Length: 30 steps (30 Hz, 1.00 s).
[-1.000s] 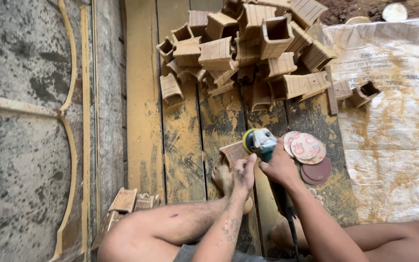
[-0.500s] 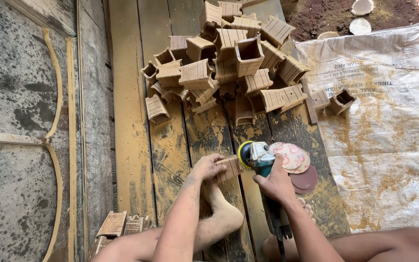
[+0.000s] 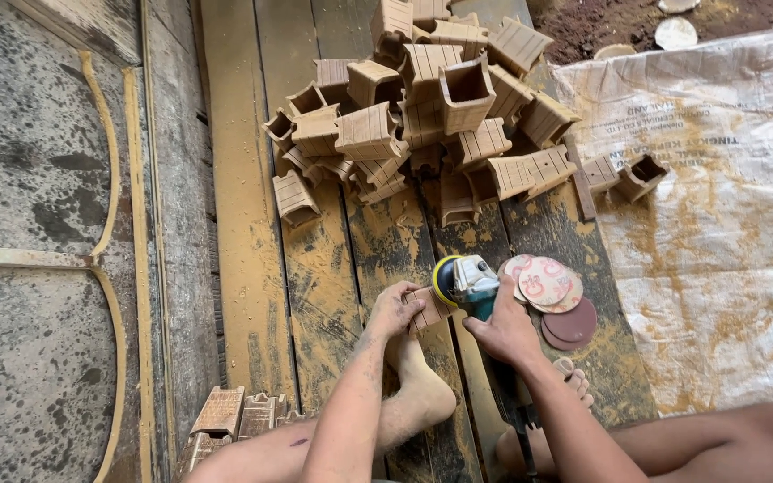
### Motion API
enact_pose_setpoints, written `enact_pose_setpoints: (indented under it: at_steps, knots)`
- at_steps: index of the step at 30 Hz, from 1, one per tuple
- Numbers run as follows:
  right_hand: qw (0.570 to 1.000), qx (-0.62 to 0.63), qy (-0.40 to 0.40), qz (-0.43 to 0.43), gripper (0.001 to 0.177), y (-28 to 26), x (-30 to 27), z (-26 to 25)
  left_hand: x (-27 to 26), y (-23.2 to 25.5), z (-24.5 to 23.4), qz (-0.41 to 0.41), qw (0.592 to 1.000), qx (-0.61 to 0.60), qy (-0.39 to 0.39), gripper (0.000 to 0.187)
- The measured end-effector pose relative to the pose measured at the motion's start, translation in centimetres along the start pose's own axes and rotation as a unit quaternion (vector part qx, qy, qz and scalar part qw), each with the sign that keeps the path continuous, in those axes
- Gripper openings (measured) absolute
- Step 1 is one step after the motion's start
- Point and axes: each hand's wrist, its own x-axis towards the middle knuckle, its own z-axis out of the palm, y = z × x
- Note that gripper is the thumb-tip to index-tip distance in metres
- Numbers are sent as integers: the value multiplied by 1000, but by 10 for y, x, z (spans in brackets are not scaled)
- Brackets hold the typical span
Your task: The person sits on the ground and uses a handheld power sander to smooth small wooden pieces. They pick up each piece, sand it, and place it aside, repeating the process with multiple items.
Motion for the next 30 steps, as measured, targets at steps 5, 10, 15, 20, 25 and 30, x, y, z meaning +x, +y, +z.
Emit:
enact_pose_setpoints:
  at_steps: [5,10,15,20,25,30]
  knots:
    - [999,-32,-4,-25,94,5,15,21,-65,28,37,-106,959,-134,226,49]
    - [992,-66,-64,-86,89,-23,-12,44,-135,128,9,-238,847,-476,9,98]
    - [979,-112,-109,-128,98,-33,-26,44,-122,138,7,-233,851,-471,23,103]
    - [986,-105,-75,-107,97,10,8,57,-106,129,40,-227,875,-427,4,111]
    - [992,-95,-41,-76,91,18,12,59,-101,163,27,-214,897,-387,-9,117]
    - [988,-96,-79,-94,86,-46,-48,24,-104,117,29,-217,877,-426,44,120]
